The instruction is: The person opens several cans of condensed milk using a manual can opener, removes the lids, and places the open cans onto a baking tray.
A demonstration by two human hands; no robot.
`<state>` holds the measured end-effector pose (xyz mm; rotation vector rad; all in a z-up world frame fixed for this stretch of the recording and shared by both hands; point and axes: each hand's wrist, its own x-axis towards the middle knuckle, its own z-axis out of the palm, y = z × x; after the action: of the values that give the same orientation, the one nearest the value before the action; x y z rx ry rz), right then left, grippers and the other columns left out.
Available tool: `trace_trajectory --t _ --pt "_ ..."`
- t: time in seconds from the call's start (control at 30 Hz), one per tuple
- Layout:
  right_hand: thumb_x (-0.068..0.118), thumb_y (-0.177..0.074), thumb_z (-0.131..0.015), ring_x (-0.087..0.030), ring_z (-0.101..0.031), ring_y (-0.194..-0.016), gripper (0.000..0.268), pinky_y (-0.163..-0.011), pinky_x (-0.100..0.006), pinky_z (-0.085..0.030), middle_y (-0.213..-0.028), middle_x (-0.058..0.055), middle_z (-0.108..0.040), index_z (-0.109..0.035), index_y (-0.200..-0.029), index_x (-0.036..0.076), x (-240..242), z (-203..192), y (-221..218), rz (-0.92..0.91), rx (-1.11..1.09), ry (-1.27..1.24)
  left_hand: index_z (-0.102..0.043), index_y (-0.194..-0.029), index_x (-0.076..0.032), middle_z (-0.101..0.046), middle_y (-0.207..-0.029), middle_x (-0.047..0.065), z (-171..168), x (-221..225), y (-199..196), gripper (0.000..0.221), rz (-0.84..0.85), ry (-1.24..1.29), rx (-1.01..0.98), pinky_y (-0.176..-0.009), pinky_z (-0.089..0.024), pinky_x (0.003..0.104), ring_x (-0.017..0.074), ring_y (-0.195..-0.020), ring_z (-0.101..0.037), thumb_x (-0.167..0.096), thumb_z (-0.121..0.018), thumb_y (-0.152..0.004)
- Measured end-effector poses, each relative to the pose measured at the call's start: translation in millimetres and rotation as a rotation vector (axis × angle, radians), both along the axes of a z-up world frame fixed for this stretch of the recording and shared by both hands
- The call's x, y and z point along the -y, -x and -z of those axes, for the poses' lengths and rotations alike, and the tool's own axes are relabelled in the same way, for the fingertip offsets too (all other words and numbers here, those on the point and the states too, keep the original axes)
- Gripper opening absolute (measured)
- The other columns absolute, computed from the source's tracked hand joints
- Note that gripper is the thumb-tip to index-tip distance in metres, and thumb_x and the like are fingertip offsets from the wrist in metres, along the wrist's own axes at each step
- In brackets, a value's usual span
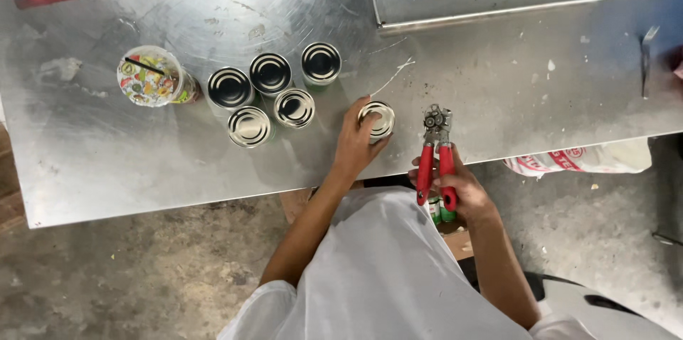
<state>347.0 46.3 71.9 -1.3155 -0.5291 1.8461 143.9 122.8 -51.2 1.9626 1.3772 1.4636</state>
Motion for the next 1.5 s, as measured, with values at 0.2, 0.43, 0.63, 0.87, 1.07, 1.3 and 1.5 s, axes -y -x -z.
trace_trajectory --t 0.2,0.43,0.63,0.87,1.07,1.3,1.5 --pt "-0.003 -0.056 -0.059 -0.028 -0.053 -0.089 0.069 -0.073 -0.038 -0.046 -0.101 -0.014 -0.051 -0.04 -0.12 0.015 -57 -33 -7 -0.318 0.347 -0.057 -0.034 -0.136 -0.01 -0.062 -0.127 0.011 -3 2 -13 0.101 -0.014 0.487 0.613 -0.107 -0.042 0.048 0.0329 -0.123 -0.057 -0.023 -0.096 -0.056" --pt "-0.002 -0.063 -0.06 -0.032 -0.062 -0.095 0.074 -0.082 -0.045 -0.052 -0.111 -0.018 -0.058 -0.035 -0.131 0.013 -130 17 -60 -0.762 0.401 -0.14 -0.056 -0.126 -0.007 -0.066 -0.119 0.015 3 -7 -26 0.091 -0.094 0.528 0.658 -0.105 -0.044 0.045 0.033 -0.117 -0.061 -0.031 -0.099 -0.049" --pt "0.013 -0.066 -0.067 -0.047 -0.06 -0.102 0.068 -0.088 -0.056 -0.045 -0.109 -0.024 -0.056 -0.034 -0.126 0.016 -160 60 -75 -1.342 0.649 -0.455 -0.056 -0.121 -0.008 -0.067 -0.116 0.013 9 5 -41 0.088 -0.236 0.389 0.46 -0.099 -0.048 0.044 0.0315 -0.111 -0.064 -0.039 -0.097 -0.05" --pt "0.007 -0.069 -0.061 -0.043 -0.06 -0.101 0.06 -0.09 -0.052 -0.046 -0.105 -0.022 -0.056 -0.035 -0.123 0.013 -160 23 -74 -1.357 0.645 -0.451 -0.055 -0.122 -0.009 -0.066 -0.112 0.015 -8 7 -31 0.089 0.021 0.574 0.497 -0.097 -0.049 0.049 0.0366 -0.108 -0.064 -0.033 -0.094 -0.045" --pt "0.007 -0.07 -0.059 -0.043 -0.061 -0.096 0.059 -0.086 -0.051 -0.047 -0.102 -0.021 -0.055 -0.028 -0.121 0.014 -152 11 -61 -1.39 0.751 -0.395 -0.056 -0.124 -0.012 -0.066 -0.114 0.015 10 6 -24 0.094 0.221 0.605 0.562 -0.099 -0.047 0.048 0.0353 -0.111 -0.062 -0.043 -0.094 -0.044" --pt "0.004 -0.079 -0.057 -0.048 -0.065 -0.09 0.056 -0.079 -0.052 -0.049 -0.102 -0.029 -0.062 -0.025 -0.124 0.012 -164 -13 -51 -1.587 0.929 -0.184 -0.052 -0.128 -0.01 -0.064 -0.117 0.021 4 10 -18 0.096 0.335 0.597 0.43 -0.1 -0.046 0.056 0.0434 -0.112 -0.06 -0.047 -0.09 -0.048" --pt "-0.01 -0.077 -0.051 -0.04 -0.069 -0.081 0.037 -0.073 -0.045 -0.052 -0.091 -0.02 -0.069 -0.051 -0.111 0.005 -193 -27 -12 -1.729 1.1 -0.381 -0.054 -0.121 -0.004 -0.065 -0.109 0.023 18 5 -17 0.092 0.406 0.511 0.413 -0.095 -0.049 0.056 0.0447 -0.106 -0.062 -0.041 -0.092 -0.045"
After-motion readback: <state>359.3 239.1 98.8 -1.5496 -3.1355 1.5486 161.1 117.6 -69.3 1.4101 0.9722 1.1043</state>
